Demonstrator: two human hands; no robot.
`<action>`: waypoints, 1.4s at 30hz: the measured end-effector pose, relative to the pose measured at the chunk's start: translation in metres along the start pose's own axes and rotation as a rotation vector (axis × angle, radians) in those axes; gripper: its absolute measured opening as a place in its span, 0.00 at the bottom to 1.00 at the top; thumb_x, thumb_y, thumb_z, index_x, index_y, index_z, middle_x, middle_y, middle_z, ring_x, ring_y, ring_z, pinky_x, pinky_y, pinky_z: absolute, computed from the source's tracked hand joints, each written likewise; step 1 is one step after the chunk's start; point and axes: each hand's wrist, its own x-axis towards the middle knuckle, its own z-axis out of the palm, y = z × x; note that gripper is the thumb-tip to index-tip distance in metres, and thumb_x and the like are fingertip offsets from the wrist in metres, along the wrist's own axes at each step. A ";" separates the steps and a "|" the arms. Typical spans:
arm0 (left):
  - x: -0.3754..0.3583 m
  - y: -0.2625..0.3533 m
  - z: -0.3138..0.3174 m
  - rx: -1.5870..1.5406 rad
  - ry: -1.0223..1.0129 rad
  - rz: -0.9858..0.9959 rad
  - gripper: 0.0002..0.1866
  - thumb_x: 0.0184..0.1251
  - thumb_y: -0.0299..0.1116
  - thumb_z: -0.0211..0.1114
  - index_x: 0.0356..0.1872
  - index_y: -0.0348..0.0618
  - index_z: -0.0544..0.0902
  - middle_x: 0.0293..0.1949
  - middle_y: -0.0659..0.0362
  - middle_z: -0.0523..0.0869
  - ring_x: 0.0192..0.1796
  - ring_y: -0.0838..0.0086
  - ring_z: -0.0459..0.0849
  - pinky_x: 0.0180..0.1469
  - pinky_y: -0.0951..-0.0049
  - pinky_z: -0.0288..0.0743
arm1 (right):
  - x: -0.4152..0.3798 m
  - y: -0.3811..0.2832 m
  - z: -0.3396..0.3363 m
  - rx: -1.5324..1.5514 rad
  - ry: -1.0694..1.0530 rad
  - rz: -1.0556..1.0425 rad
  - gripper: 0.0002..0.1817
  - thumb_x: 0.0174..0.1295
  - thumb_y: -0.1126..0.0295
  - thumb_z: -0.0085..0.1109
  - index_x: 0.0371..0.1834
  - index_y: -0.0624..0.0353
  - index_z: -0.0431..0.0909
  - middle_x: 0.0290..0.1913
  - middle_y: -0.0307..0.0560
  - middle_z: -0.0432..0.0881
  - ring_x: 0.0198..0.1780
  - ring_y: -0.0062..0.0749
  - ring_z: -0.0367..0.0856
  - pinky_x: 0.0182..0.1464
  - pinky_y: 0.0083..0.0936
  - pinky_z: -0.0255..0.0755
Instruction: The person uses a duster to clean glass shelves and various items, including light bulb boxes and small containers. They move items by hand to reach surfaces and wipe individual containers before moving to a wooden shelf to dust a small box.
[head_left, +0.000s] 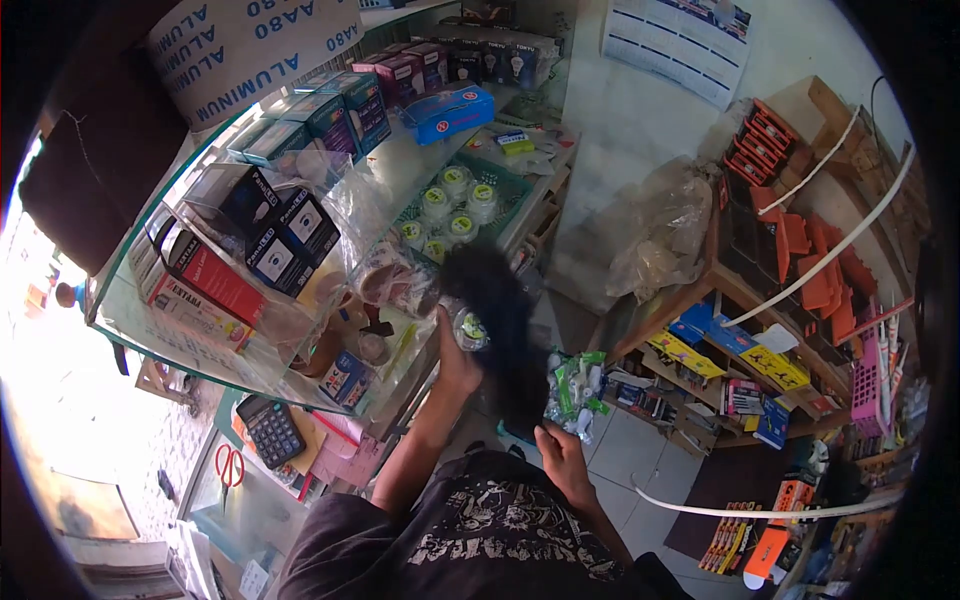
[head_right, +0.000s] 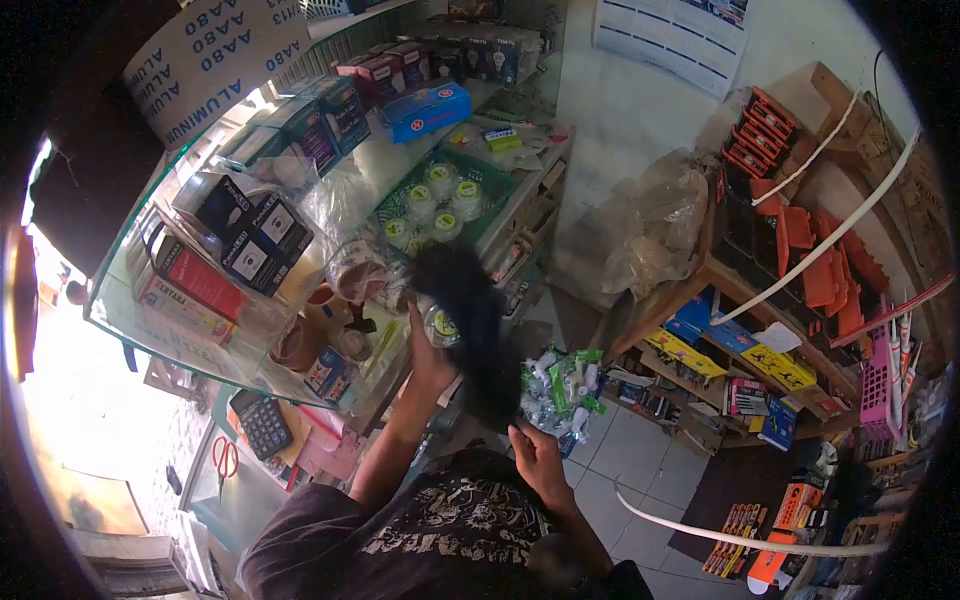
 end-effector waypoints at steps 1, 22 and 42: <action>-0.007 -0.003 0.007 0.064 -0.206 0.056 0.40 0.66 0.68 0.45 0.65 0.45 0.69 0.64 0.51 0.72 0.66 0.59 0.70 0.71 0.57 0.58 | -0.002 -0.005 -0.001 -0.028 -0.030 -0.012 0.10 0.69 0.67 0.53 0.35 0.64 0.74 0.19 0.37 0.61 0.22 0.17 0.57 0.24 0.20 0.55; -0.001 -0.007 0.013 0.078 -0.556 0.170 0.39 0.71 0.65 0.38 0.69 0.43 0.63 0.66 0.50 0.70 0.67 0.62 0.70 0.70 0.60 0.61 | 0.019 0.005 0.004 0.116 -0.116 0.036 0.15 0.71 0.64 0.52 0.28 0.61 0.71 0.19 0.29 0.58 0.22 0.13 0.55 0.24 0.19 0.52; 0.049 -0.009 0.030 0.984 0.070 0.356 0.26 0.75 0.53 0.48 0.51 0.35 0.75 0.37 0.58 0.80 0.41 0.76 0.79 0.43 0.72 0.72 | 0.195 -0.049 0.026 0.610 0.129 0.137 0.15 0.63 0.61 0.64 0.47 0.52 0.72 0.20 0.29 0.66 0.14 0.13 0.61 0.14 0.17 0.56</action>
